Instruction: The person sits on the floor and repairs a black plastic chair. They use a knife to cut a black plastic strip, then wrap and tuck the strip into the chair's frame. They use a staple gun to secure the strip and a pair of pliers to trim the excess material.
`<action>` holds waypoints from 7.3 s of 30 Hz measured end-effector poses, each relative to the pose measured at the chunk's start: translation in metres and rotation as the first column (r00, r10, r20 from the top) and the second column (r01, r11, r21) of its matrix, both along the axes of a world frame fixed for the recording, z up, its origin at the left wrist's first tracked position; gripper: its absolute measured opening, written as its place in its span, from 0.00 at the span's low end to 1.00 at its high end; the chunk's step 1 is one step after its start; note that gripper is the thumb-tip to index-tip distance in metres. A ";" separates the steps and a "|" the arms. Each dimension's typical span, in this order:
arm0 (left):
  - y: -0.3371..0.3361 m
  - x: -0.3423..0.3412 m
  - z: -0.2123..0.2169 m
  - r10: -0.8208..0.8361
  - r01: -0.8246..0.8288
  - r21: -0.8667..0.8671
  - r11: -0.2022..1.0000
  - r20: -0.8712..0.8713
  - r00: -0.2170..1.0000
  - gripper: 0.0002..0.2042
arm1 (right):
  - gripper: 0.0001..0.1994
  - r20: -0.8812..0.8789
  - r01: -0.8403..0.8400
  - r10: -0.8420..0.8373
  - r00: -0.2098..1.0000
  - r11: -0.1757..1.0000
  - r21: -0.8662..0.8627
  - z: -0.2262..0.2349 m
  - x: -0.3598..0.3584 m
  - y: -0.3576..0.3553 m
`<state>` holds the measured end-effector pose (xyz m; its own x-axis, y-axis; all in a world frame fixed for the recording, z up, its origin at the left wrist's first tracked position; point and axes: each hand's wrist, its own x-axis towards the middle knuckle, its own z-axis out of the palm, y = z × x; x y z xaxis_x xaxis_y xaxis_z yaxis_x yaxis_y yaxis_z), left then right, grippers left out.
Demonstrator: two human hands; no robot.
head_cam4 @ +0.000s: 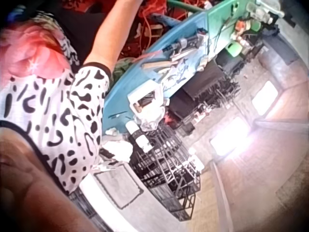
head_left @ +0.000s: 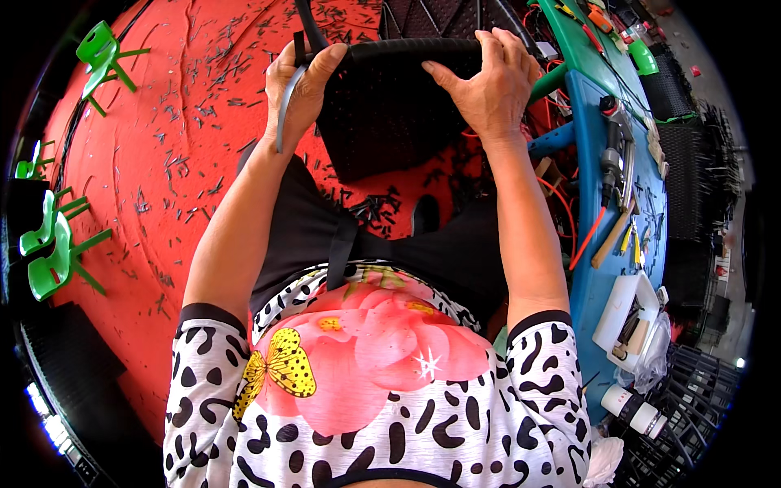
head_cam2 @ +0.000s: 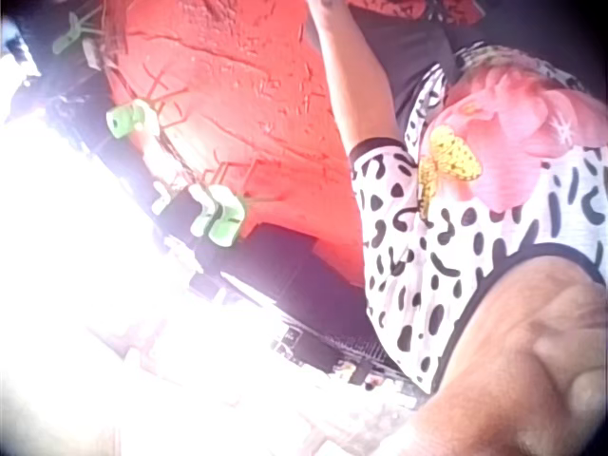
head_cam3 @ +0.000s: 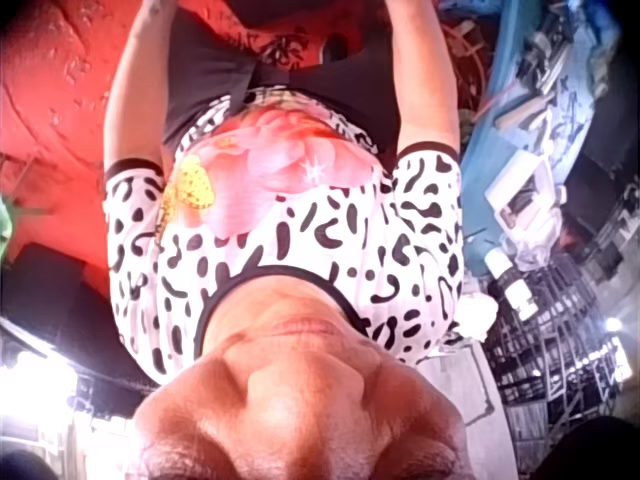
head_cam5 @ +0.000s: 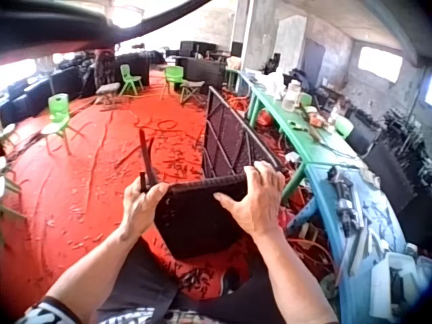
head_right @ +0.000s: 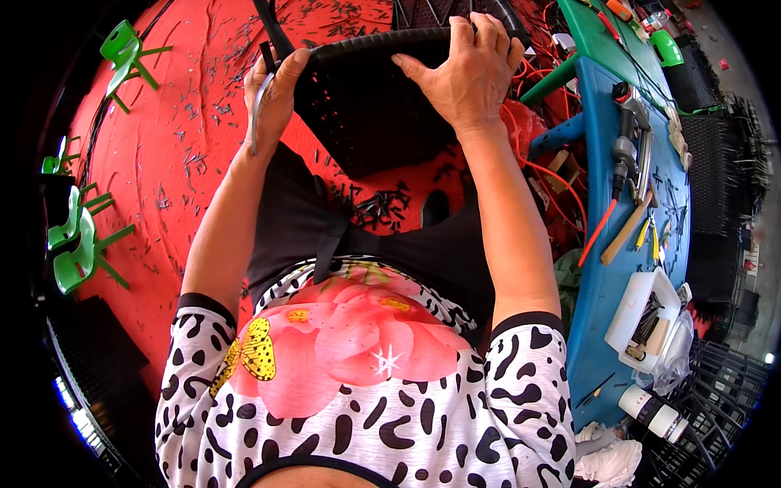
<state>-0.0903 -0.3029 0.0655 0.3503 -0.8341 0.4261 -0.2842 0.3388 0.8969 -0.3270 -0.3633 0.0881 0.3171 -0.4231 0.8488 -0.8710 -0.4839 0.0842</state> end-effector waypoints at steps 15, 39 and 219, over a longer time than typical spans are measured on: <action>0.003 -0.002 0.003 0.013 -0.013 -0.008 1.000 0.024 1.000 0.18 | 0.38 -0.049 0.039 -0.036 0.998 0.998 0.059 0.006 0.013 0.011; 0.000 0.002 0.003 -0.111 0.113 0.055 0.992 -0.054 0.992 0.20 | 0.33 -0.060 -0.074 0.082 0.995 0.990 0.117 0.006 0.032 0.016; -0.007 0.035 0.027 -0.566 0.624 0.089 0.776 -0.340 0.751 0.06 | 0.29 -0.222 -0.115 0.137 0.965 0.987 0.110 0.013 0.073 0.026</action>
